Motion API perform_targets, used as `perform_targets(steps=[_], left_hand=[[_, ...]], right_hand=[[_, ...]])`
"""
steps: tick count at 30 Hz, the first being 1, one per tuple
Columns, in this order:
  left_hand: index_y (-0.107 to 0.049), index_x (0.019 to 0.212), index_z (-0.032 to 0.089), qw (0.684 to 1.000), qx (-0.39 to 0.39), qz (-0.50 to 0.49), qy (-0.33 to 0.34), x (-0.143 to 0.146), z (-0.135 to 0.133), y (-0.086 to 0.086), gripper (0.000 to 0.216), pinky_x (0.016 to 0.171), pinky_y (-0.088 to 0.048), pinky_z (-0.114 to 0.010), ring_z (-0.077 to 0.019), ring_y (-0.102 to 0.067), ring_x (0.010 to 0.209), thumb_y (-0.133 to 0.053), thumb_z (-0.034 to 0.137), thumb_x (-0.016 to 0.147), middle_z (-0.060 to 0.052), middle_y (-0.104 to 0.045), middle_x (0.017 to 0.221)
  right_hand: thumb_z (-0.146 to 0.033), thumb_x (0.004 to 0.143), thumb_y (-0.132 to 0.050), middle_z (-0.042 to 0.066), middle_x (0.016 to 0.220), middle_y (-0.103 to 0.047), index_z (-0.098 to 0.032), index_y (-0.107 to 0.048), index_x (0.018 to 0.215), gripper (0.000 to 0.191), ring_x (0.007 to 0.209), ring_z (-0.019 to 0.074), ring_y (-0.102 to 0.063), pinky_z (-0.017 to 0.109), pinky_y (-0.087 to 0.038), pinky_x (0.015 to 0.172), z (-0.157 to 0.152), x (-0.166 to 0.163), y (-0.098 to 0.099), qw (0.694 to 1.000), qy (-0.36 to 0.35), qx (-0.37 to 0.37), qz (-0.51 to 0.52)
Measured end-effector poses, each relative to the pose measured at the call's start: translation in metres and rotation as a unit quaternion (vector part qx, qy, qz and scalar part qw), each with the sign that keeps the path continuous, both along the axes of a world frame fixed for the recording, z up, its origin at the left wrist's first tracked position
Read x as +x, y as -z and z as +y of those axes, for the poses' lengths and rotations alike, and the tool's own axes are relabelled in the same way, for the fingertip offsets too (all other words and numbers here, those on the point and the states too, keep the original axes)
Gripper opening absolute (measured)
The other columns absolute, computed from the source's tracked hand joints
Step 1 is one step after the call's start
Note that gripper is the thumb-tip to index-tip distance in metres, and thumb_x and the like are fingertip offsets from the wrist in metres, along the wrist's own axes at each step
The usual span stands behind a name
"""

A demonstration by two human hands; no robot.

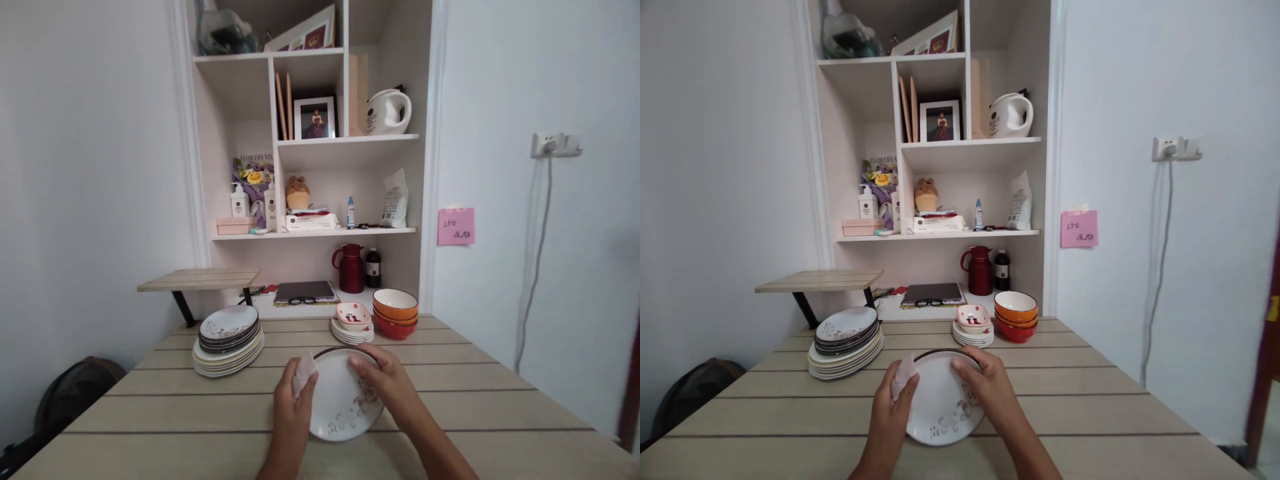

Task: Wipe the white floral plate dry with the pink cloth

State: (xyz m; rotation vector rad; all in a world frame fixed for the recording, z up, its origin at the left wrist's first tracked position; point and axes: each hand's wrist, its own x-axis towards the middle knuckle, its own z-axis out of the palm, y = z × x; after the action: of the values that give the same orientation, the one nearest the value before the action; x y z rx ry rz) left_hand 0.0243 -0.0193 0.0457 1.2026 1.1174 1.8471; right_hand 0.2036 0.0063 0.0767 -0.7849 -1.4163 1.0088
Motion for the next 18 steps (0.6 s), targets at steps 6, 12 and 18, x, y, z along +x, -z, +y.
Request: perform_targets(steps=[6, 12, 18], left_hand=[[-0.062, 0.111, 0.018, 0.993, -0.067, -0.056, 0.081, 0.002, 0.001, -0.001, 0.056, 0.068, -0.051, -0.028, -0.0225, -0.066, 0.078, -0.074, 0.054, 0.069, -0.007, -0.072, 0.091], [-0.06, 0.117, 0.018, 0.984, -0.077, -0.118, 0.108, 0.003, 0.007, 0.006, 0.063, 0.073, -0.052, -0.029, -0.0231, -0.068, 0.082, -0.078, 0.052, 0.067, -0.009, -0.073, 0.095], [-0.062, 0.115, 0.016, 0.972, -0.086, -0.173, 0.131, 0.01, 0.006, 0.006, 0.061, 0.072, -0.053, -0.03, -0.0234, -0.069, 0.082, -0.075, 0.054, 0.069, -0.011, -0.073, 0.097]], right_hand=[[-0.05, 0.072, -0.069, 0.003, 0.073, -0.069, -0.018, -0.073, 0.083, 0.034, 0.069, 0.0202, -0.058, 0.029, -0.044, 0.06, 0.001, -0.012, 0.008, 0.998, 0.062, -0.002, 0.013], [-0.051, 0.064, -0.074, 0.004, 0.081, -0.073, -0.019, -0.074, 0.089, 0.04, 0.074, 0.0242, -0.061, 0.031, -0.047, 0.065, 0.001, -0.017, 0.012, 0.992, 0.122, -0.006, 0.037], [-0.047, 0.067, -0.074, 0.003, 0.088, -0.075, -0.022, -0.073, 0.094, 0.036, 0.079, 0.0236, -0.063, 0.031, -0.049, 0.068, -0.002, -0.019, 0.014, 0.985, 0.144, -0.025, 0.093]])
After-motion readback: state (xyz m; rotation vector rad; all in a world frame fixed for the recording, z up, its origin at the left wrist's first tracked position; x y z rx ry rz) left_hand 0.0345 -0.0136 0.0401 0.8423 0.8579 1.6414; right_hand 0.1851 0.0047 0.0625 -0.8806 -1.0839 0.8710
